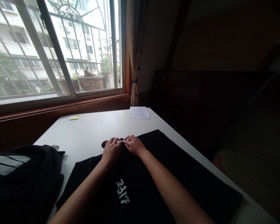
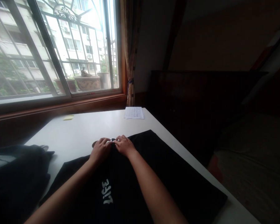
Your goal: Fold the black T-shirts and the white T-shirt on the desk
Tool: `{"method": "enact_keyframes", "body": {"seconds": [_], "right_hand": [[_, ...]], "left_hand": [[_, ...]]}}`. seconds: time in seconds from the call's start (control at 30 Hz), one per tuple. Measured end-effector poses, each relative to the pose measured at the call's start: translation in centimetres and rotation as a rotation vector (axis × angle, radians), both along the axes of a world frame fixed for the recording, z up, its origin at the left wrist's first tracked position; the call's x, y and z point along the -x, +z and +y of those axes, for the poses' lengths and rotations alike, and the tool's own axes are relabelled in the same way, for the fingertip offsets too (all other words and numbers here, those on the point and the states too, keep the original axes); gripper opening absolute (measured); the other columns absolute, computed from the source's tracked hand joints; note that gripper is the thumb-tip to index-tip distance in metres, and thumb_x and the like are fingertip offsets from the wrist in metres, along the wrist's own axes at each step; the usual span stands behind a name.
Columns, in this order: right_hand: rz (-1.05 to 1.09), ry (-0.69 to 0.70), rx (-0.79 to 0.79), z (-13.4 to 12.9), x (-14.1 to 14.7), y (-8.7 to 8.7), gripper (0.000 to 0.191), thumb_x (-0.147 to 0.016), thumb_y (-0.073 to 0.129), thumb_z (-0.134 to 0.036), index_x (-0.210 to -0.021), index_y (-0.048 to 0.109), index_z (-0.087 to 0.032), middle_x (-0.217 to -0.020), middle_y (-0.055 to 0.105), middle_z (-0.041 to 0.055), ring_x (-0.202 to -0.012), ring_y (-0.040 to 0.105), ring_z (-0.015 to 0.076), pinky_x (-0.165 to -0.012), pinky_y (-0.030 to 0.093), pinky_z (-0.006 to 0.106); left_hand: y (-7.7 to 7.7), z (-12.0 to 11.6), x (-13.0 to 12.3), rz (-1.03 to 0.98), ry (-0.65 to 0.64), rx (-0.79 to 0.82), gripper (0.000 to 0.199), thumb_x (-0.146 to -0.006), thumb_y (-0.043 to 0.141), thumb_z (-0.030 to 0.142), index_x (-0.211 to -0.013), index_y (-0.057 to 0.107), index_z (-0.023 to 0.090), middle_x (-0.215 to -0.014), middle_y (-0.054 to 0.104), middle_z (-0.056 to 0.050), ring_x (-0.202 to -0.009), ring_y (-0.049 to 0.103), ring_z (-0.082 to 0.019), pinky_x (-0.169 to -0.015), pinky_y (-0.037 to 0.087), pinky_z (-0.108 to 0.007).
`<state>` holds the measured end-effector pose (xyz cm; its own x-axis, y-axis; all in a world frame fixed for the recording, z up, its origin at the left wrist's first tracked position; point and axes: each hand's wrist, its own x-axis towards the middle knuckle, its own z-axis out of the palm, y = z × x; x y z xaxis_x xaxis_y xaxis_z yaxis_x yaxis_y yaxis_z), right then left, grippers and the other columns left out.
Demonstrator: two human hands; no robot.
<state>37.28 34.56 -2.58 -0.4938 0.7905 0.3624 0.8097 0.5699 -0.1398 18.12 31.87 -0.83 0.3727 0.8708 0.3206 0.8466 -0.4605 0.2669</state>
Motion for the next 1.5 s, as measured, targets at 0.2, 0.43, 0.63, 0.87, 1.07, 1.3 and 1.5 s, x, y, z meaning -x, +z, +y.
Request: {"method": "enact_keyframes", "body": {"seconds": [0.2,0.43,0.63,0.87,1.07,1.3,1.5], "right_hand": [[0.035,-0.024,0.022,0.2,0.0,-0.4,0.041,-0.097,0.052,-0.021,-0.136,0.059,-0.027,-0.125,0.062,0.0068,-0.117,0.052,0.0223,-0.107,0.042,0.038],[0.029,-0.067,0.094,0.3,-2.8,-0.8,0.046,-0.099,0.049,-0.028,-0.144,0.05,-0.025,-0.142,0.054,0.0068,-0.129,0.05,0.0199,-0.112,0.039,0.036],[-0.017,-0.323,0.195,1.0,-11.8,-1.3,0.055,-0.1,0.041,-0.044,-0.151,0.043,-0.021,-0.156,0.043,0.0085,-0.145,0.035,0.0233,-0.12,0.026,0.041],[-0.057,-0.719,0.308,-1.9,-25.2,-1.7,0.065,-0.101,0.023,-0.05,-0.156,0.034,-0.017,-0.163,0.028,0.0101,-0.151,0.024,0.0272,-0.121,0.02,0.049],[-0.071,-0.785,0.246,-4.1,-28.4,-1.3,0.06,-0.1,0.023,-0.038,-0.153,0.039,-0.014,-0.16,0.034,0.0131,-0.15,0.025,0.029,-0.119,0.023,0.055],[-0.063,-0.348,0.15,-4.3,-20.0,-0.8,0.06,-0.102,0.03,-0.047,-0.156,0.034,-0.021,-0.165,0.025,0.0046,-0.152,0.02,0.0218,-0.123,0.019,0.043],[-0.054,-0.26,0.275,-6.0,-16.8,-1.3,0.066,-0.101,0.025,-0.06,-0.157,0.029,-0.026,-0.164,0.025,0.0036,-0.152,0.019,0.0221,-0.124,0.014,0.048]], "left_hand": [[-2.8,-0.6,0.0,0.173,-0.067,-0.02,0.049,-0.102,0.04,0.034,-0.144,0.049,0.012,-0.152,0.047,-0.017,-0.144,0.038,-0.03,-0.12,0.026,-0.044],[-3.1,-0.6,0.4,0.219,0.012,0.048,0.057,-0.103,0.036,0.045,-0.154,0.036,0.02,-0.161,0.032,-0.01,-0.151,0.026,-0.028,-0.122,0.017,-0.051],[-2.4,-0.9,0.1,0.18,0.051,0.107,0.058,-0.102,0.036,0.046,-0.154,0.035,0.022,-0.162,0.031,-0.009,-0.151,0.024,-0.028,-0.121,0.02,-0.052],[-2.2,-1.0,0.0,0.188,0.059,0.13,0.06,-0.102,0.035,0.047,-0.156,0.032,0.022,-0.163,0.027,-0.009,-0.152,0.022,-0.027,-0.121,0.019,-0.052],[-2.2,-1.0,-0.2,0.22,0.068,0.149,0.063,-0.102,0.032,0.05,-0.156,0.03,0.02,-0.164,0.022,-0.009,-0.152,0.02,-0.027,-0.12,0.018,-0.053],[-2.2,-1.0,-0.2,0.233,0.076,0.153,0.061,-0.102,0.032,0.05,-0.157,0.03,0.022,-0.165,0.022,-0.009,-0.153,0.019,-0.026,-0.121,0.017,-0.052],[-2.3,-0.9,-0.2,0.238,0.069,0.158,0.062,-0.102,0.03,0.051,-0.157,0.029,0.022,-0.165,0.02,-0.008,-0.153,0.017,-0.026,-0.121,0.016,-0.052]]}}
